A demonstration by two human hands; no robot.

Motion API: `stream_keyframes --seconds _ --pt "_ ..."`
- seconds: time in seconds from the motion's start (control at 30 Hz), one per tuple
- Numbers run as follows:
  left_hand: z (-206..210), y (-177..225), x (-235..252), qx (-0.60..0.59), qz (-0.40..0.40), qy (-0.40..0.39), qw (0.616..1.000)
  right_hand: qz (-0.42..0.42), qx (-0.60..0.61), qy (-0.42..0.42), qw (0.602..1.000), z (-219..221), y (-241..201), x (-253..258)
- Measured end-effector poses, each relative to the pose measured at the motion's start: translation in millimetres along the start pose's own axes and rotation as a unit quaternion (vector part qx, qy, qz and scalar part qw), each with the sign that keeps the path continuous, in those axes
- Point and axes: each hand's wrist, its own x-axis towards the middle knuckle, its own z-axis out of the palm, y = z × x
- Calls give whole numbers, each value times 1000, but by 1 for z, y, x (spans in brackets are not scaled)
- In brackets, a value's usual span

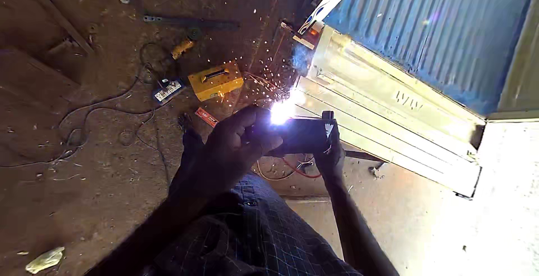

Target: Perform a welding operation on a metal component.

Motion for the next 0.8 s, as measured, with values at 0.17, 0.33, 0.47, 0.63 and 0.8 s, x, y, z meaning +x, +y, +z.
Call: stream_keyframes --seconds 0.17,0.33,0.47,0.63,0.8 --pt "-1 0 -1 -13 1 3 1000 -65 14 15 998 12 30 1" --pt "-2 1 -3 -11 -6 10 1000 79 -29 -107 991 -24 -52 -4" --pt "-3 0 -4 -5 0 14 1000 -83 11 35 996 15 23 3" --pt "-5 -1 -4 -15 7 8 1000 -48 -4 19 999 14 26 4" --pt "-6 -3 -4 -19 17 1 1000 -52 -13 23 998 16 25 5"
